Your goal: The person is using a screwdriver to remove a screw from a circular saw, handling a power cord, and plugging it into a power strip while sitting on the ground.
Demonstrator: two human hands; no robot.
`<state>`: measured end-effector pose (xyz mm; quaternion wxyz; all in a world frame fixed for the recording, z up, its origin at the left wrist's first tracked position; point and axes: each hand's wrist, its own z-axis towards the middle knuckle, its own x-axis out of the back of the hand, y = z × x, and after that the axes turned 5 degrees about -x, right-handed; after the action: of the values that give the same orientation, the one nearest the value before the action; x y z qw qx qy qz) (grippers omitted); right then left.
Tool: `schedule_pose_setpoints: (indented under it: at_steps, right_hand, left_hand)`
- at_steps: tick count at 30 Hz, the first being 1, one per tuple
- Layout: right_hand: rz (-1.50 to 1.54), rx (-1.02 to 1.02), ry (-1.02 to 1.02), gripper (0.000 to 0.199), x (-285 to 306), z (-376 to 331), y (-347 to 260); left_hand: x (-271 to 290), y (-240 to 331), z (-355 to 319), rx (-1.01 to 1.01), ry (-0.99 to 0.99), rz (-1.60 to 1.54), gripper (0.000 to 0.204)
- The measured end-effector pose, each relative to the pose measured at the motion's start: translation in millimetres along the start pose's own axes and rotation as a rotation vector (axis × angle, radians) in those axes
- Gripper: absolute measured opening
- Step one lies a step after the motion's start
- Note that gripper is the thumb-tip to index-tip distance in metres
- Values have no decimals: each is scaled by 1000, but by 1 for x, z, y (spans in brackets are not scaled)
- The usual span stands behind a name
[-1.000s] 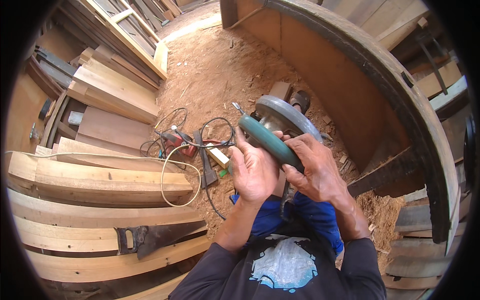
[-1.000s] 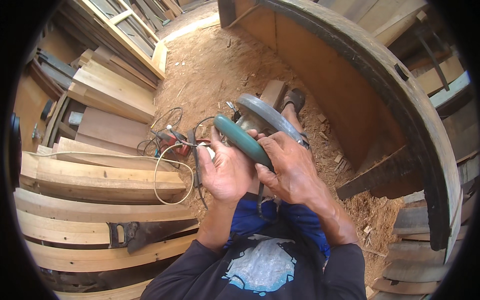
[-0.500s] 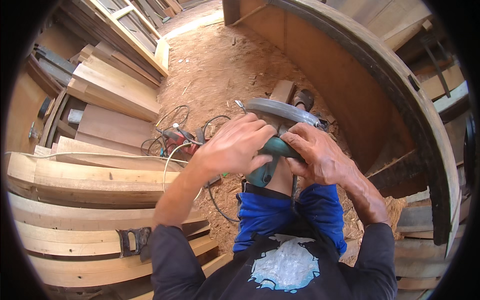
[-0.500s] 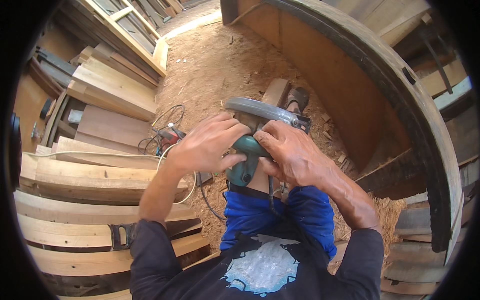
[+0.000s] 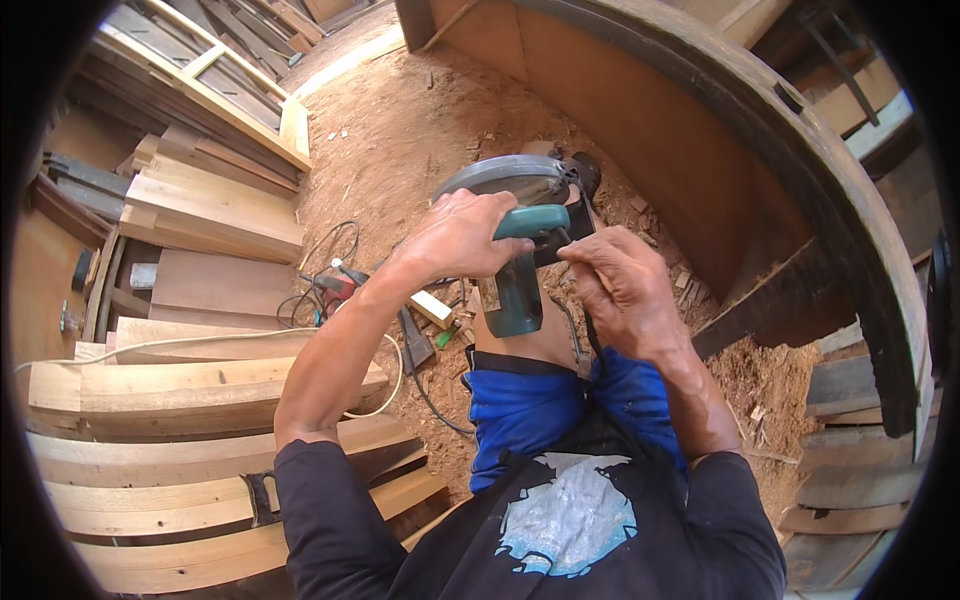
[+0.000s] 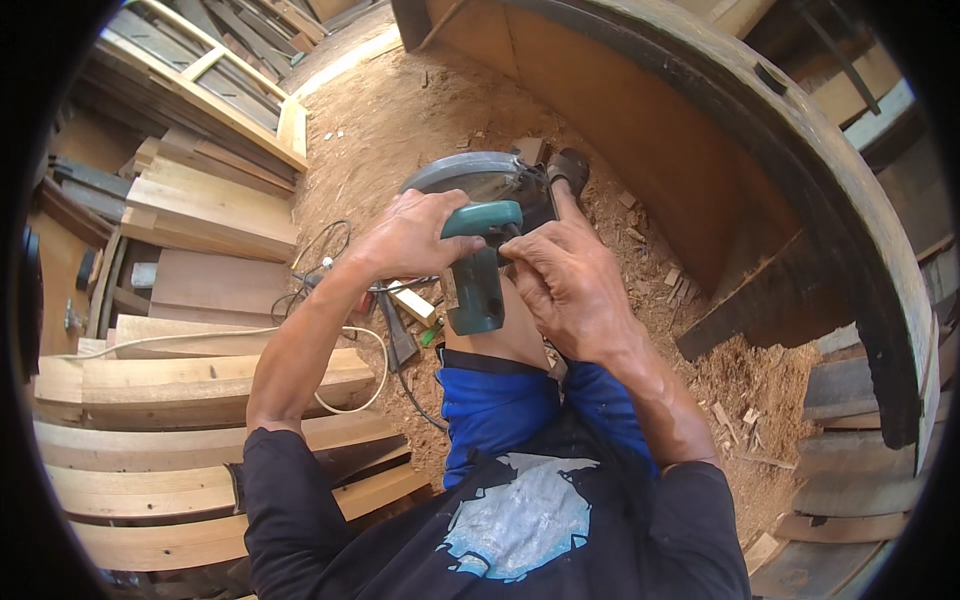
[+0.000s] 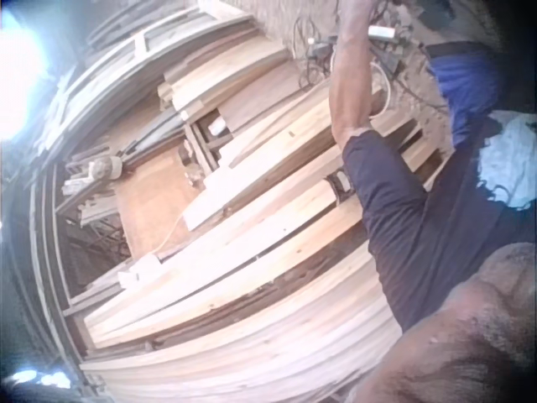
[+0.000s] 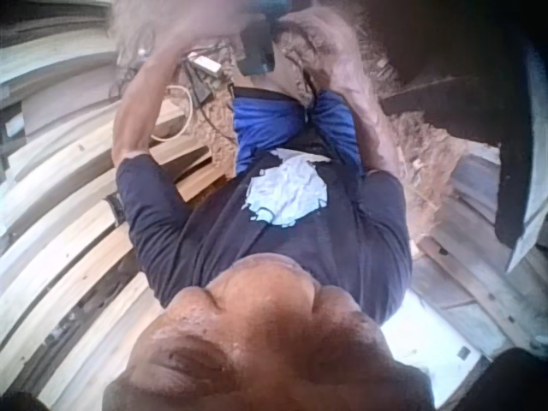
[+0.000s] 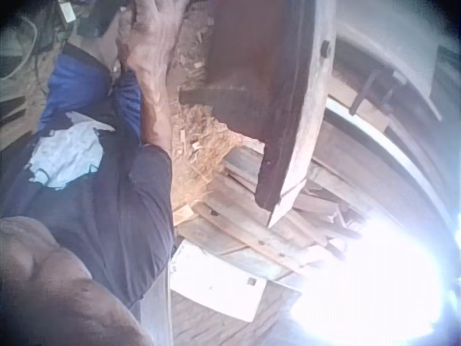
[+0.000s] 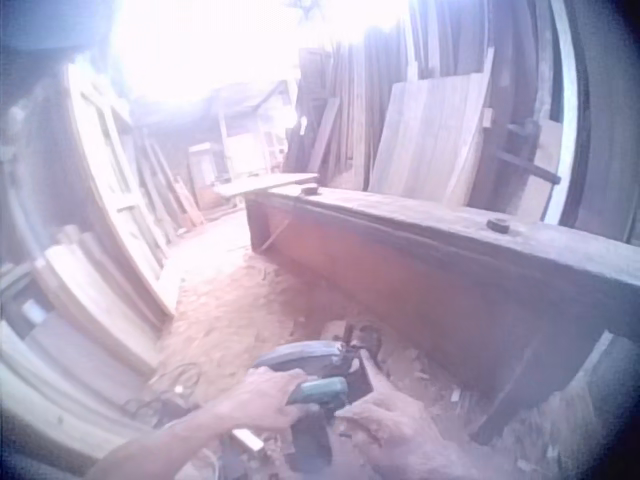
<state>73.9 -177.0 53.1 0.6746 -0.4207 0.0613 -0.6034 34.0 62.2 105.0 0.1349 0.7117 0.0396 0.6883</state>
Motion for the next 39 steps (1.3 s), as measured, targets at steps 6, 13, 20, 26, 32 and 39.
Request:
schedule_pose_setpoints:
  at_steps: [6,13,20,26,32,39]
  right_hand:
    - [-39,-167,-84,16,-4,-10,13]
    - [-147,30,-19,16,-13,-7,25]
    - [-192,10,39,17,-21,0,30]
    - [-194,-53,27,14,-20,4,29]
    - [-256,-9,-20,14,-15,5,28]
    - [-292,-7,-83,12,-7,6,25]
  left_hand:
    - [0,11,-1,15,6,2,46]
    - [-5,10,-3,-13,107,-15,45]
    - [-6,12,9,0,21,-19,42]
    - [-12,7,14,-42,50,-12,42]
    - [-11,12,16,-21,16,1,43]
    - [-13,13,17,-67,31,31,43]
